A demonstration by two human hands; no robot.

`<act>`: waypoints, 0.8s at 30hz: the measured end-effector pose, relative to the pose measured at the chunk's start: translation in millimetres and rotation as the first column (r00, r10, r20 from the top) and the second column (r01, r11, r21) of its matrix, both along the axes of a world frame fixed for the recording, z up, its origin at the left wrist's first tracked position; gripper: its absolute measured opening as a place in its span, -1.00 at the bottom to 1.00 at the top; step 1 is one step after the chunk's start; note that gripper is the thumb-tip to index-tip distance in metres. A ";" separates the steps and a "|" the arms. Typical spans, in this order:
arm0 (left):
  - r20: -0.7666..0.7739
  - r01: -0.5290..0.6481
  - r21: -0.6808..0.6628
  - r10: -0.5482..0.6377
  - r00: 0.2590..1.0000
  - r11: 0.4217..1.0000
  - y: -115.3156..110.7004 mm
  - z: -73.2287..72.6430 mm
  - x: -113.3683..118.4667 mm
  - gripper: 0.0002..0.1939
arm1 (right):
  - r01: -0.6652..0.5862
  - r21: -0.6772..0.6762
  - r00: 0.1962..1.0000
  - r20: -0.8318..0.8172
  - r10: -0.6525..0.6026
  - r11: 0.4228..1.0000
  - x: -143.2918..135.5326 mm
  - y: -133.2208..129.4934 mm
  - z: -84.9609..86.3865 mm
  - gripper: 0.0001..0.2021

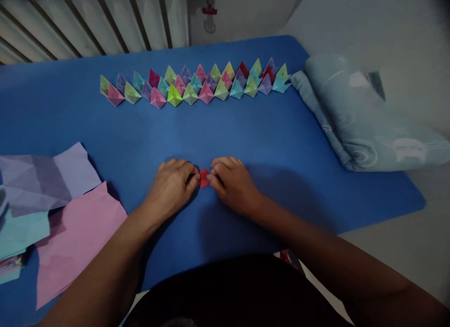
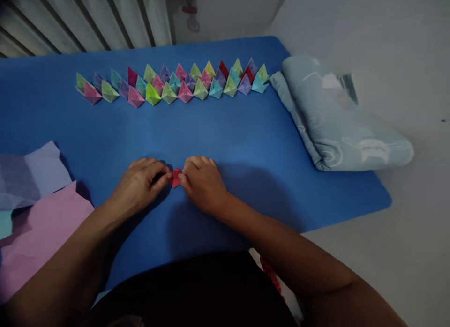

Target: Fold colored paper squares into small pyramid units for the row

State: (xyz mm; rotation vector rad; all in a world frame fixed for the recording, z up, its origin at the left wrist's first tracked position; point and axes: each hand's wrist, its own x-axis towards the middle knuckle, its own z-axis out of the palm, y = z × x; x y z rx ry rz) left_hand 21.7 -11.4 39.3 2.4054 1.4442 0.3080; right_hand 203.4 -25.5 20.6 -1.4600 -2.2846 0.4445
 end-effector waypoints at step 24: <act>0.021 -0.171 -0.308 0.186 0.982 0.936 19.0 10.1 6.8 -0.89 | 0.066 -0.085 0.994 -0.085 -0.073 0.994 -5.0 12.6 7.3 -0.84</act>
